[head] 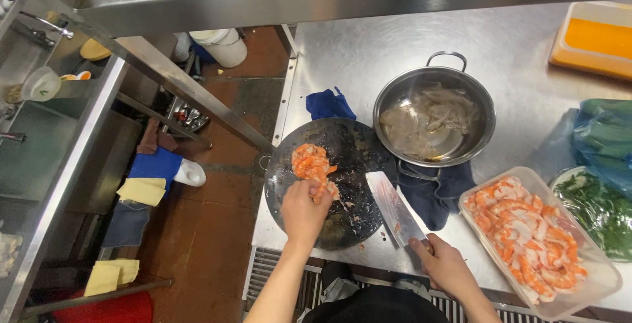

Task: The person chops raw shrimp on a round wooden cutting board using a large cleaver. They repeatedly slice the shrimp into smaller pieces and occasionally transfer them into a metal bowl. The task is performed in a commercial kitchen setting with other ingredients visible nearby.

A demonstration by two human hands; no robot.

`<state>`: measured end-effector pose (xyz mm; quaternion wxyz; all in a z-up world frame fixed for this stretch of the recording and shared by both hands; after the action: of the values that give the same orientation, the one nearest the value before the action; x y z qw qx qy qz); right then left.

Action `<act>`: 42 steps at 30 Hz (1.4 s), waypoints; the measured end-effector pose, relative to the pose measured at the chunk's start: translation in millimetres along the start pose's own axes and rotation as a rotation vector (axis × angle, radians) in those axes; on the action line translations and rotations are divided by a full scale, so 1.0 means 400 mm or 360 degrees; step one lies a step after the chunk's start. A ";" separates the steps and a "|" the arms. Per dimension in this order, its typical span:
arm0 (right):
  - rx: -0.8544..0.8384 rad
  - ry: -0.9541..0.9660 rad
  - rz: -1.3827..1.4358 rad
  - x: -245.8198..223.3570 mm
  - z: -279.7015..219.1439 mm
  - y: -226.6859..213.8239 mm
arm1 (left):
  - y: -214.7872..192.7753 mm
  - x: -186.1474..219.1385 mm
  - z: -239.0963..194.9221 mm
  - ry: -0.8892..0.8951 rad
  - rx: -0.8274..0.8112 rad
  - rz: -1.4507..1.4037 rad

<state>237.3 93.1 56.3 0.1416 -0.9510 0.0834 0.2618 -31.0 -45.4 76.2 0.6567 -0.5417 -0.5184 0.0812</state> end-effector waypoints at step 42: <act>0.0015 -0.0116 -0.0117 -0.024 0.063 0.060 | 0.233 0.045 0.054 0.1033 -0.0369 0.0380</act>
<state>211.7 78.9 35.0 0.1584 -0.9426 0.0445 0.2905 2.8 17.4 10.2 0.7072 -0.6667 -0.2219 -0.0780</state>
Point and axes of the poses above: each hand's wrist, its own z-axis towards the middle knuckle, its own y-axis out of the palm, x = y × z, the point moved 3 cm from there along z, towards the middle knuckle, and after that the axes turned 15 degrees about -x, right-handed, at the moved point
